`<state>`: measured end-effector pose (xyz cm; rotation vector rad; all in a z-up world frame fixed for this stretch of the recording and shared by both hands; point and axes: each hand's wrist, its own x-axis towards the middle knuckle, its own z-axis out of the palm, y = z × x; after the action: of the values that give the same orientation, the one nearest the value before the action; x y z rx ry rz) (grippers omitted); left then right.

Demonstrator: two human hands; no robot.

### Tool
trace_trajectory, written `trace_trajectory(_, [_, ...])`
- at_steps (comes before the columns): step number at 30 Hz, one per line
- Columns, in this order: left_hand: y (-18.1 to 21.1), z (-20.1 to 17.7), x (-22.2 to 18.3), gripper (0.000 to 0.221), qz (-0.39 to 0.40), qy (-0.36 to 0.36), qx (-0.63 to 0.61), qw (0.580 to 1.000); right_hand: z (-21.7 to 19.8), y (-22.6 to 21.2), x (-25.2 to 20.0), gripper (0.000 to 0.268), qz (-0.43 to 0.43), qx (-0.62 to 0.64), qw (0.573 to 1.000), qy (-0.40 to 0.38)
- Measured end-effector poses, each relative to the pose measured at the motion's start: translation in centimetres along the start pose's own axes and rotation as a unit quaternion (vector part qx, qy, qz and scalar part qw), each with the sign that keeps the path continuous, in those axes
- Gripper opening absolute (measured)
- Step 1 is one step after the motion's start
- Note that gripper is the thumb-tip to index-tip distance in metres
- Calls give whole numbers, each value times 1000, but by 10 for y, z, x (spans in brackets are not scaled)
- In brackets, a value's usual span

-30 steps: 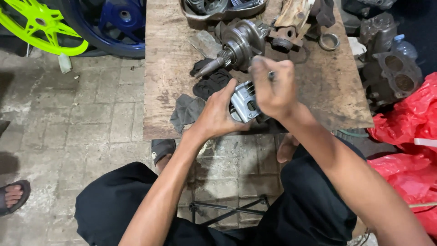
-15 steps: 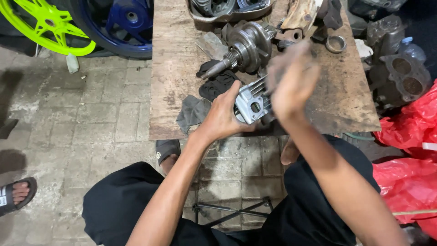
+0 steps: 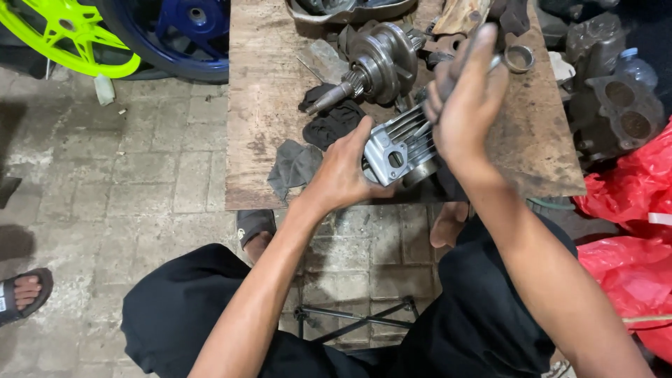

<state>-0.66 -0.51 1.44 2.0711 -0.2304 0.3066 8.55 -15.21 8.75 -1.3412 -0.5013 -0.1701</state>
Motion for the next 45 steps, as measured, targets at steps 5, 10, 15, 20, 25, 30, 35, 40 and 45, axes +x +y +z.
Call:
trace_trajectory(5, [-17, 5, 3, 98, 4, -16, -15, 1000, 3, 11, -9, 55, -162, -132, 969, -131])
trace_trajectory(10, [-33, 11, 1, 114, 5, -37, -35, 999, 14, 7, -32, 21, -241, -297, 910, -160])
trace_trajectory(15, [-39, 17, 2, 87, -24, -37, -57, 997, 36, -15, -48, 27, -280, -421, 802, -319])
trace_trajectory(20, [-33, 13, 2, 120, 4, -37, 3, 999, -9, 37, -32, 12, -307, -436, 792, -297])
trace_trajectory(25, [-33, 14, 0, 137, -2, -33, 13, 999, -22, 31, -16, 8, -341, -178, 911, -151])
trace_trajectory(30, [3, -5, 0, 74, -6, -10, -27, 1000, 7, -16, -9, 51, 59, 63, 993, -76])
trace_trajectory(35, [5, -6, 0, 75, -12, -7, -31, 999, -41, 42, 17, 46, 174, 221, 957, 76])
trace_trajectory(40, [2, -1, 1, 72, 10, 8, 11, 1000, -51, 55, 19, 43, 203, 283, 928, 134])
trace_trajectory(45, [2, -1, 1, 77, -10, -6, 11, 1000, 4, -8, -3, 47, 46, 14, 999, -10])
